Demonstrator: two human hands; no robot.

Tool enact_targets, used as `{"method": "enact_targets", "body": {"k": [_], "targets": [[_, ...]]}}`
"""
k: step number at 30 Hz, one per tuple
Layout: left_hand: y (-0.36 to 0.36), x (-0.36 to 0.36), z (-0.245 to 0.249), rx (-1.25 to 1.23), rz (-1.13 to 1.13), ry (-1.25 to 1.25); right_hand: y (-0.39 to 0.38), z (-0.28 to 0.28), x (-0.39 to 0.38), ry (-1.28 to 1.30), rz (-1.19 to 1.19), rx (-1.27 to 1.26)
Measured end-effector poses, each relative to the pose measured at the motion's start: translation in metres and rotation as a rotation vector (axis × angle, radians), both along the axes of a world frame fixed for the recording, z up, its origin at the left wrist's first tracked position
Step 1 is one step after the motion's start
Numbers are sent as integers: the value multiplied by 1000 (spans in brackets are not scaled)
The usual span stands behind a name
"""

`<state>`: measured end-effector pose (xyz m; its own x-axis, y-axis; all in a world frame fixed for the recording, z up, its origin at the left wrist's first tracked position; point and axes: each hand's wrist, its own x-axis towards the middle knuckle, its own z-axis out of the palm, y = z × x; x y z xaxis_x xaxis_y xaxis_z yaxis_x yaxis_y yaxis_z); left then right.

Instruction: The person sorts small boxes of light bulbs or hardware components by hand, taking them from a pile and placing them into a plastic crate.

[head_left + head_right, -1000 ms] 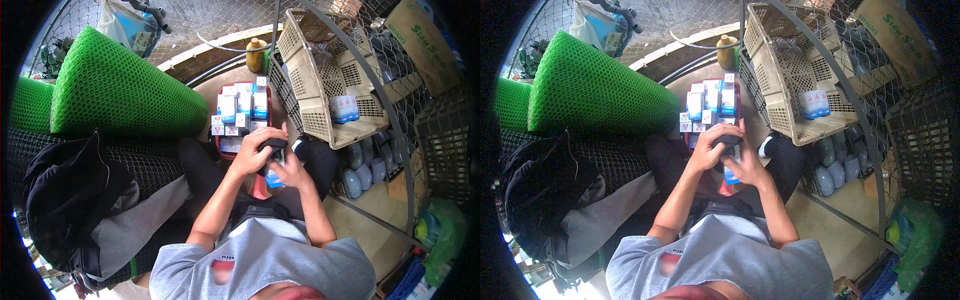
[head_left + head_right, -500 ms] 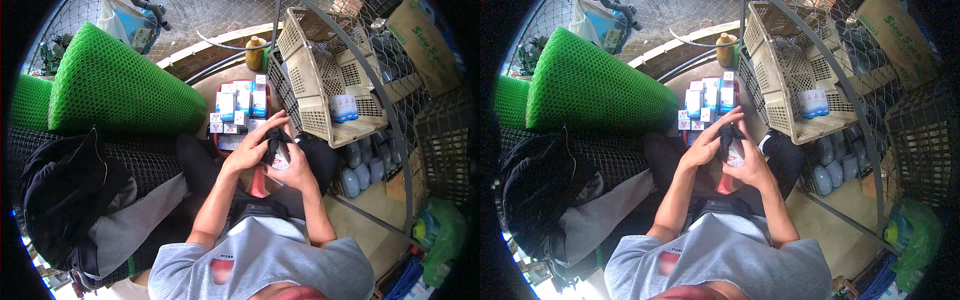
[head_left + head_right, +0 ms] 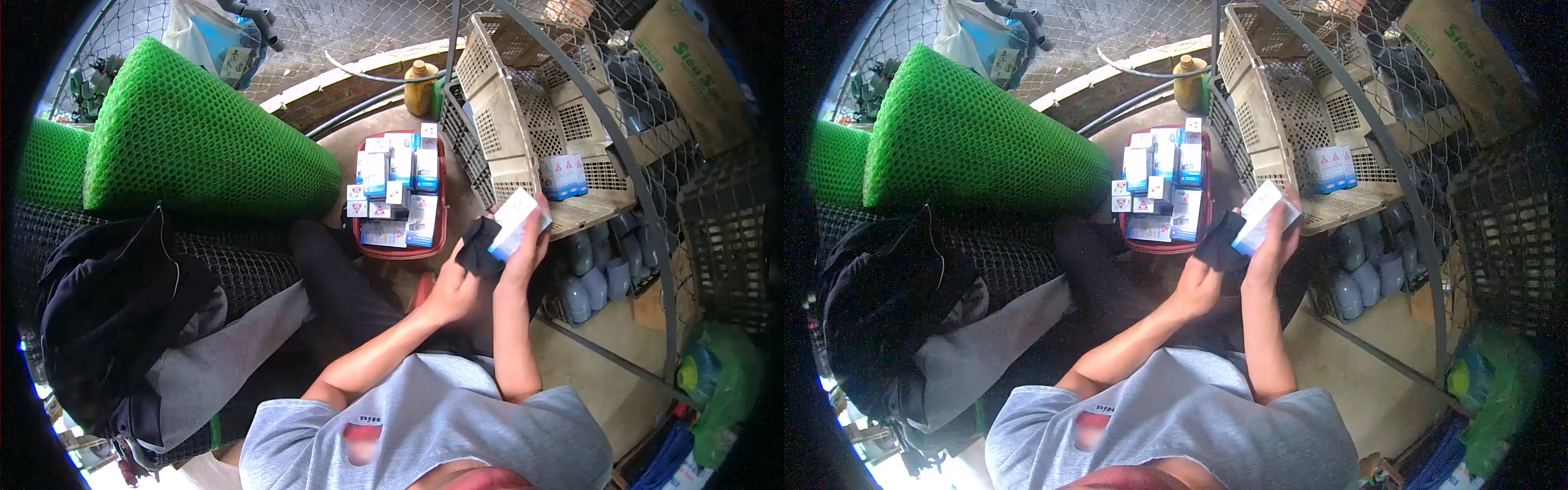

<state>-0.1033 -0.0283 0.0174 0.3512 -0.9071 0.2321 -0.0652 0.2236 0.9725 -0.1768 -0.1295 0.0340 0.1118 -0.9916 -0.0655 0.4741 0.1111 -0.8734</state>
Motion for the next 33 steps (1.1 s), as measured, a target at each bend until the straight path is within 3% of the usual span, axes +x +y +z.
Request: {"method": "enact_targets", "body": {"k": [1,3,4,5,7,8,9,11,12,13,15,16,19,21,23,24,25,27,30,33], "targets": [[1,1,4,1,-10,-1,-5,0,-3,-27,-1,86],[-2,6,11,-131,18,-362,0,-3,-2,-245,205,233],[-5,18,12,-143,-71,-425,4,-14,9,-221,88,132],[-10,26,13,-117,-32,-316,14,-20,8,-111,30,112],[-27,27,16,-159,4,368,31,-10,19,157,-168,-302],[-25,22,27,-170,42,648,38,2,25,58,-77,-391],[-29,28,29,-254,31,655,41,5,34,18,-57,-597],[-27,28,31,-111,-76,914,33,9,38,203,-82,-874],[-18,27,34,-5,-54,935,24,7,42,157,-40,-944],[-12,25,51,274,85,947,17,19,36,239,32,-959],[3,29,-7,362,-31,1203,3,20,34,331,78,-961],[5,27,-3,331,-20,1267,-6,21,34,383,61,-985],[17,32,10,369,-88,1079,-35,-9,40,470,37,-888],[27,43,-15,404,-53,959,-49,-30,48,446,127,-746],[36,59,-24,461,23,852,-62,-60,62,540,32,-502],[43,71,-38,489,69,824,-67,-79,68,401,221,-137],[49,84,-60,514,116,796,-75,-110,76,403,229,-139],[59,108,-86,604,256,719,-92,-177,92,514,231,93],[79,139,-120,657,434,734,-109,-216,114,527,381,284],[93,152,-136,643,534,762,-120,-233,146,765,341,138]]}}
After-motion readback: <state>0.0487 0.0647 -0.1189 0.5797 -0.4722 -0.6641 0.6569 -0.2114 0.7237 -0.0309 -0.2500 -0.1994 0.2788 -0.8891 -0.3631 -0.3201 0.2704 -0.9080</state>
